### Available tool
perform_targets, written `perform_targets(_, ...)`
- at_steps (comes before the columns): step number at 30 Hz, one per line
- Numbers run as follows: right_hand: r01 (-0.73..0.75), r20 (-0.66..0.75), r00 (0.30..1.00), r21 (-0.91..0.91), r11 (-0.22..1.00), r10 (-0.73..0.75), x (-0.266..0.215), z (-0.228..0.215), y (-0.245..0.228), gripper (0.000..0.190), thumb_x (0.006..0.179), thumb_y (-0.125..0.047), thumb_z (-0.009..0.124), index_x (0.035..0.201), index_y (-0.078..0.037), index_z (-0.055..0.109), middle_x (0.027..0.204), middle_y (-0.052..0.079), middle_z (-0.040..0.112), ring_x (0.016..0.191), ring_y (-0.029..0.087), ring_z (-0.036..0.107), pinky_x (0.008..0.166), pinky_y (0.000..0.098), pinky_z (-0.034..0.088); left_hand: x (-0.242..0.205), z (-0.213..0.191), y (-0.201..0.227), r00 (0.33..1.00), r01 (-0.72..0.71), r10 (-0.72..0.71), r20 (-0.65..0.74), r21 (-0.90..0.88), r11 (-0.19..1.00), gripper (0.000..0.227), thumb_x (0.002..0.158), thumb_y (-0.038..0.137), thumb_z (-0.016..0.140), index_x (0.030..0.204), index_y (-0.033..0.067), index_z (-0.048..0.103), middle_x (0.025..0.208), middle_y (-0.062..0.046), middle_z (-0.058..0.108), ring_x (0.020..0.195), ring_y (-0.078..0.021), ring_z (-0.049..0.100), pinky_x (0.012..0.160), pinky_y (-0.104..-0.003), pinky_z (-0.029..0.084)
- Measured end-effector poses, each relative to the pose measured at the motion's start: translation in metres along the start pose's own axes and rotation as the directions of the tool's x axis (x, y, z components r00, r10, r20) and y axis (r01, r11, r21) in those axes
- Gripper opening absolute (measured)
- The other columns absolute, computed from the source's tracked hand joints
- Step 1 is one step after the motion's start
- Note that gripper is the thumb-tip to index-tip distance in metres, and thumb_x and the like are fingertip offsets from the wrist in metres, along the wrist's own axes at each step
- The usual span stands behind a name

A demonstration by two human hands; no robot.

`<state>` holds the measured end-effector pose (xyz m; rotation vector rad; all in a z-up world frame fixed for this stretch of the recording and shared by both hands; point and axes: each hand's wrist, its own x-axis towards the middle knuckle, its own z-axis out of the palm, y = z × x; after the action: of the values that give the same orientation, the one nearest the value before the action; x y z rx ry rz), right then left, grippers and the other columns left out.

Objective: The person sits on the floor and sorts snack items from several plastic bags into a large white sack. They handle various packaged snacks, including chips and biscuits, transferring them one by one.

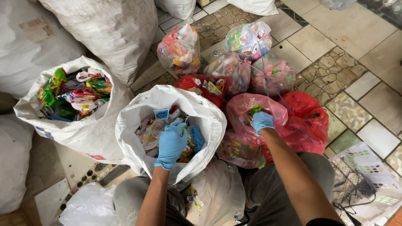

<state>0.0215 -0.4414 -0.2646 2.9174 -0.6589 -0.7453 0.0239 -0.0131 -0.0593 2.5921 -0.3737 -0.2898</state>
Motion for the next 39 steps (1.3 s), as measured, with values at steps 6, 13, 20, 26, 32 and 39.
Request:
perform_targets(6,0.041,-0.170,0.985,0.252,0.967,0.003,-0.028,-0.054,0.000,0.033,0.092,-0.024,0.057,0.104,-0.006,0.081,0.110,0.018,0.079,0.112,0.036,0.072,0.091,0.0491,0.059,0.001,0.000,-0.006,1.000,0.000,0.000,0.003,0.040,0.999,0.028,0.101,0.020,0.059,0.126,0.0181,0.072,0.134,-0.006,0.068,0.118,-0.0281,0.066,0.089,-0.043,0.063)
perform_targets(13,0.080,-0.334,0.933,0.555,0.828,0.134,-0.096,-0.147,0.010,0.024,0.092,-0.034,0.060,0.100,-0.021,0.079,0.104,0.013,0.077,0.105,0.039,0.071,0.090,0.0502,0.059,-0.004,0.000,-0.002,1.000,-0.012,0.012,-0.010,-0.029,0.999,0.031,0.101,0.019,0.060,0.130,0.0176,0.070,0.132,-0.006,0.069,0.120,-0.0300,0.065,0.089,-0.044,0.062)
perform_targets(20,-0.004,-0.152,0.973,0.743,0.669,0.176,-0.136,-0.179,0.047,0.028,0.083,-0.027,0.061,0.101,-0.016,0.080,0.097,0.017,0.078,0.087,0.029,0.076,0.085,0.0396,0.062,-0.019,-0.009,0.005,0.811,-0.345,0.369,-0.454,0.139,0.928,0.021,0.094,0.010,0.062,0.074,0.0080,0.069,0.056,-0.007,0.059,0.056,-0.0242,0.061,0.065,-0.035,0.053)
perform_targets(26,0.120,-0.137,0.990,0.907,0.404,0.014,-0.208,-0.226,0.024,0.046,0.082,-0.028,0.076,0.120,-0.003,0.073,0.119,0.028,0.071,0.096,0.038,0.071,0.079,0.0454,0.061,-0.033,-0.004,0.025,0.641,-0.481,0.438,-0.631,0.115,0.869,0.033,0.088,0.024,0.072,0.058,0.0223,0.060,0.050,0.001,0.059,0.054,-0.0213,0.064,0.067,-0.033,0.055)
perform_targets(32,0.272,-0.216,0.957,0.899,0.343,-0.194,-0.190,-0.199,-0.027,0.028,0.082,-0.029,0.077,0.104,-0.011,0.082,0.080,0.015,0.077,0.068,0.023,0.072,0.069,0.0390,0.061,-0.056,-0.038,0.110,0.549,-0.696,0.768,-0.329,0.329,0.639,0.073,0.091,0.030,0.074,0.156,0.0225,0.042,0.139,-0.016,0.055,0.122,-0.0472,0.059,0.081,-0.054,0.057)
perform_targets(39,0.300,-0.210,0.877,0.942,0.150,-0.432,-0.210,-0.200,-0.058,0.020,0.086,-0.017,0.071,0.095,-0.005,0.083,0.071,0.015,0.075,0.061,0.023,0.069,0.068,0.0350,0.059,-0.030,-0.010,0.089,0.510,-0.693,0.802,-0.310,0.405,0.597,0.061,0.092,0.023,0.071,0.149,0.0156,0.050,0.137,-0.012,0.057,0.121,-0.0379,0.061,0.083,-0.043,0.055)
